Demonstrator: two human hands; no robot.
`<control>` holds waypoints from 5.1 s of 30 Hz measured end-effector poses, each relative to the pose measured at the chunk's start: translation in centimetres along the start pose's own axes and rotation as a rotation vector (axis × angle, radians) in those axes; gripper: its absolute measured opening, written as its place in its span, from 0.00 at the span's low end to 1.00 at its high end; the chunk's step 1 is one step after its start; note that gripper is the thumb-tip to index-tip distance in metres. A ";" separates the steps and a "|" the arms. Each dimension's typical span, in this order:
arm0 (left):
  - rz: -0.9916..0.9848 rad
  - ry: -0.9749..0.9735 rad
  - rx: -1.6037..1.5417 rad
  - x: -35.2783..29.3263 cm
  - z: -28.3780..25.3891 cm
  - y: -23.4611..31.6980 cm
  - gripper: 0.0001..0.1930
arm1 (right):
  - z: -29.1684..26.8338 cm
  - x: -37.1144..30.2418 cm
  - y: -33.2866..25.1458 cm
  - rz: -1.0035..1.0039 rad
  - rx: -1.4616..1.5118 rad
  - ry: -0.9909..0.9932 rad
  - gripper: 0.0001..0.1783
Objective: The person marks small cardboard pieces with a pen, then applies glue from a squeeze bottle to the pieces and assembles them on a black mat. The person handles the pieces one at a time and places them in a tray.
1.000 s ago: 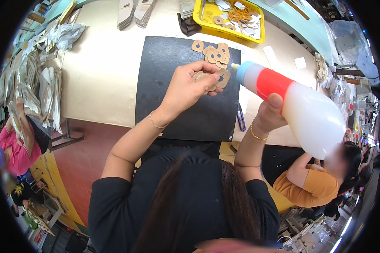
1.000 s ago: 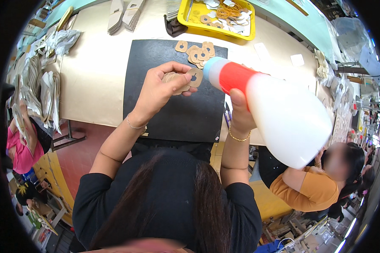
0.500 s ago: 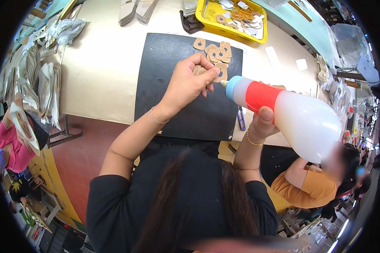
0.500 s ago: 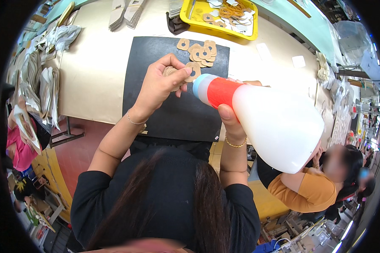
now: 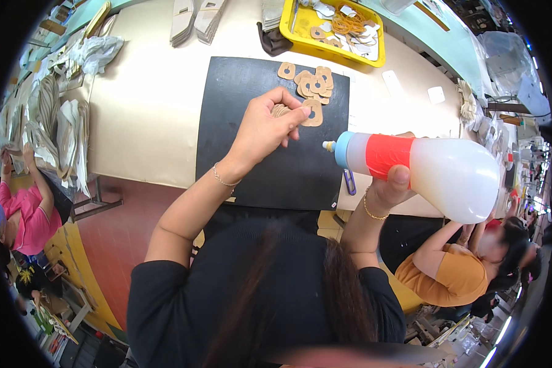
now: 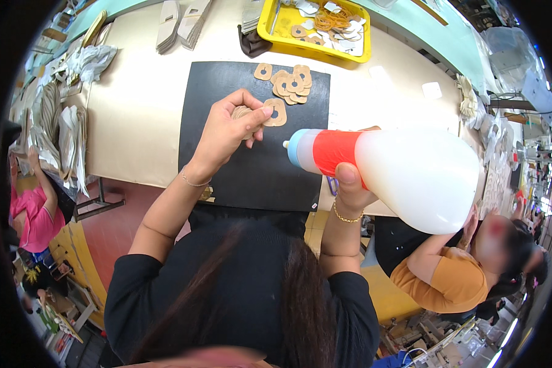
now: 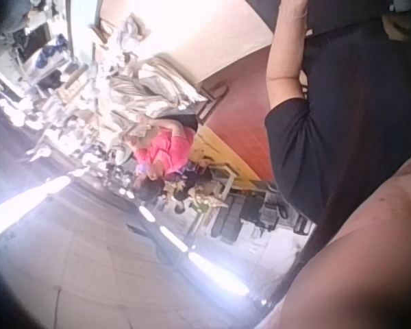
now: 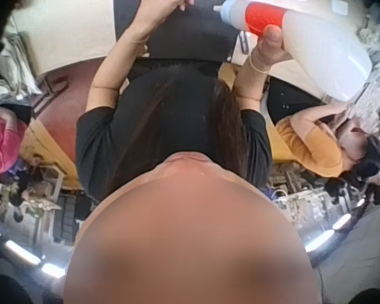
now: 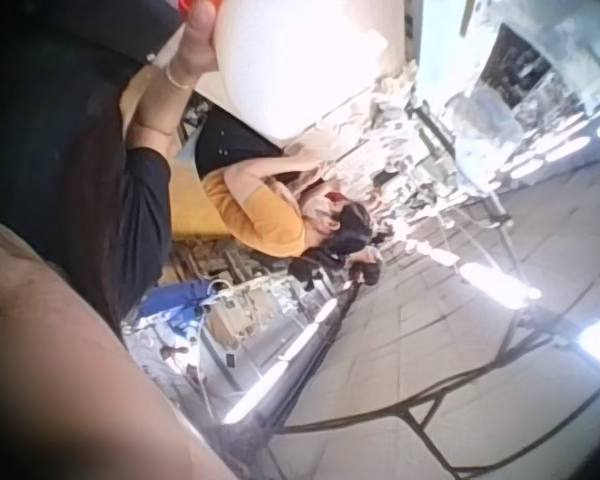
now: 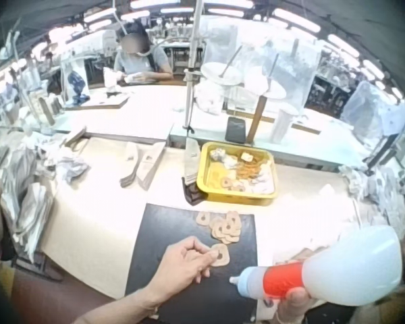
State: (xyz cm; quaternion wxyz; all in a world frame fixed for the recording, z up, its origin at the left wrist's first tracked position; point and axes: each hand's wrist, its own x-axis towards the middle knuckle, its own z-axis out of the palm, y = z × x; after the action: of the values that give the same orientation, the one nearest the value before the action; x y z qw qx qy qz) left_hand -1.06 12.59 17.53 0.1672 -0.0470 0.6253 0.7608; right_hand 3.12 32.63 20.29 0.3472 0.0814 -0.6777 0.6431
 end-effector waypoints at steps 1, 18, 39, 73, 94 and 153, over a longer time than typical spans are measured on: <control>-0.002 0.015 0.062 0.7 -0.3 -0.3 0.08 | -0.3 -0.1 0.0 0.040 0.010 -0.008 0.37; -0.156 -0.200 -0.343 4.6 -3.8 0.2 0.15 | -1.3 -0.2 0.9 0.081 -0.048 0.030 0.34; 0.001 -0.083 -0.132 -0.4 0.4 2.3 0.10 | 2.8 1.1 -0.6 -0.058 0.054 -0.018 0.25; 0.052 -0.051 0.164 -0.5 0.6 1.3 0.14 | 1.5 2.4 1.4 -0.194 -0.149 0.087 0.32; -0.041 -0.200 -0.287 4.7 -2.4 -0.3 0.20 | 0.5 2.4 1.6 -0.120 -0.084 0.173 0.36; -0.042 0.027 0.076 6.7 -1.9 -3.4 0.10 | -0.7 0.6 1.9 0.011 -0.097 0.110 0.36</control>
State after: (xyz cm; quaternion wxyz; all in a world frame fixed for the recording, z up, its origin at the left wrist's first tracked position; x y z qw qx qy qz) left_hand -6.57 12.57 12.07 0.1761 -0.0641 0.6548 0.7322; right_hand 1.92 33.81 19.05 0.3839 0.0253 -0.6886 0.6147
